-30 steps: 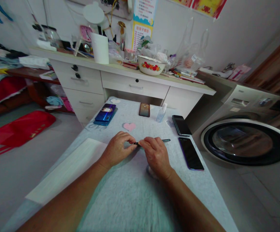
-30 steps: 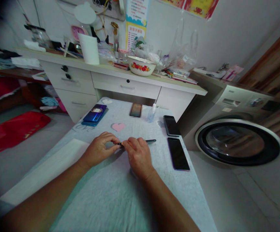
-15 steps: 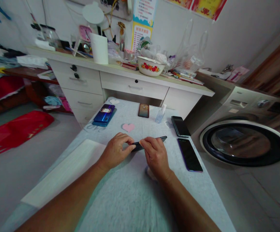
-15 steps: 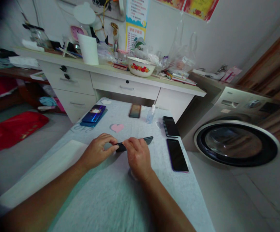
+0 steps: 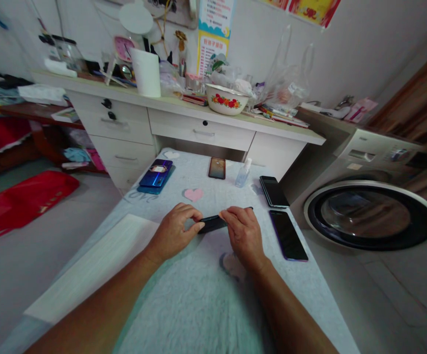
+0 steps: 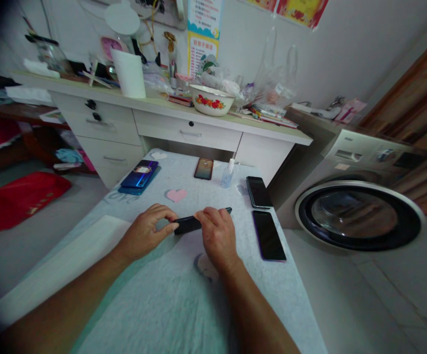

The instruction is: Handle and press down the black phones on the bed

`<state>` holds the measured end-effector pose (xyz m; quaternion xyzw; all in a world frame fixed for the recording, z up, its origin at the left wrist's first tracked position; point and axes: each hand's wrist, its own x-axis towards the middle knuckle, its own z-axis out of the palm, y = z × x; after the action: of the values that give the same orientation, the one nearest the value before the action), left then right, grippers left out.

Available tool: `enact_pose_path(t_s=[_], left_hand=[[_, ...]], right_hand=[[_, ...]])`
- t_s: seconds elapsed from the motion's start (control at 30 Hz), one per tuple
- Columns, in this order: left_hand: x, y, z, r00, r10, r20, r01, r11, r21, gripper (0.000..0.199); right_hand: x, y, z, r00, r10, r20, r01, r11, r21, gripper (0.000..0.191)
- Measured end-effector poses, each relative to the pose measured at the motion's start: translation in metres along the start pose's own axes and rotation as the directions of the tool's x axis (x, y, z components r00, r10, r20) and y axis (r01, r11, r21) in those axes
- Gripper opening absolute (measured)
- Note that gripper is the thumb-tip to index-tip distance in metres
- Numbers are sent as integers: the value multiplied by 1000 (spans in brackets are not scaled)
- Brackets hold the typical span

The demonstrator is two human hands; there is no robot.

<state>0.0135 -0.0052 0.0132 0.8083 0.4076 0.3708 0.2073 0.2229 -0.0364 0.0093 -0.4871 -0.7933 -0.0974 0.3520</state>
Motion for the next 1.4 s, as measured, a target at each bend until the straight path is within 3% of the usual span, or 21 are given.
enact_pose_path(t_s=[0.27, 0.5, 0.8, 1.17, 1.4], left_hand=[[0, -1, 1, 1000, 1, 1, -1, 1000, 3, 6], [1, -3, 1, 1000, -5, -11, 5, 1000, -6, 4], [1, -6, 1, 1000, 11, -16, -11, 1000, -9, 7], [1, -2, 5, 999, 6, -36, -6, 1000, -12, 8], [2, 1, 7, 999, 22, -33, -22, 1000, -7, 12]], right_hand=[[-5, 35, -12, 988, 132, -81, -138, 988, -75, 22], [-4, 43, -15, 973, 195, -122, -204, 976, -71, 19], [-1, 18, -7, 987, 146, -64, -148, 989, -27, 21], [7, -26, 6, 998, -17, 52, 17, 1000, -7, 24], [7, -30, 7, 993, -61, 103, 62, 998, -1, 25]])
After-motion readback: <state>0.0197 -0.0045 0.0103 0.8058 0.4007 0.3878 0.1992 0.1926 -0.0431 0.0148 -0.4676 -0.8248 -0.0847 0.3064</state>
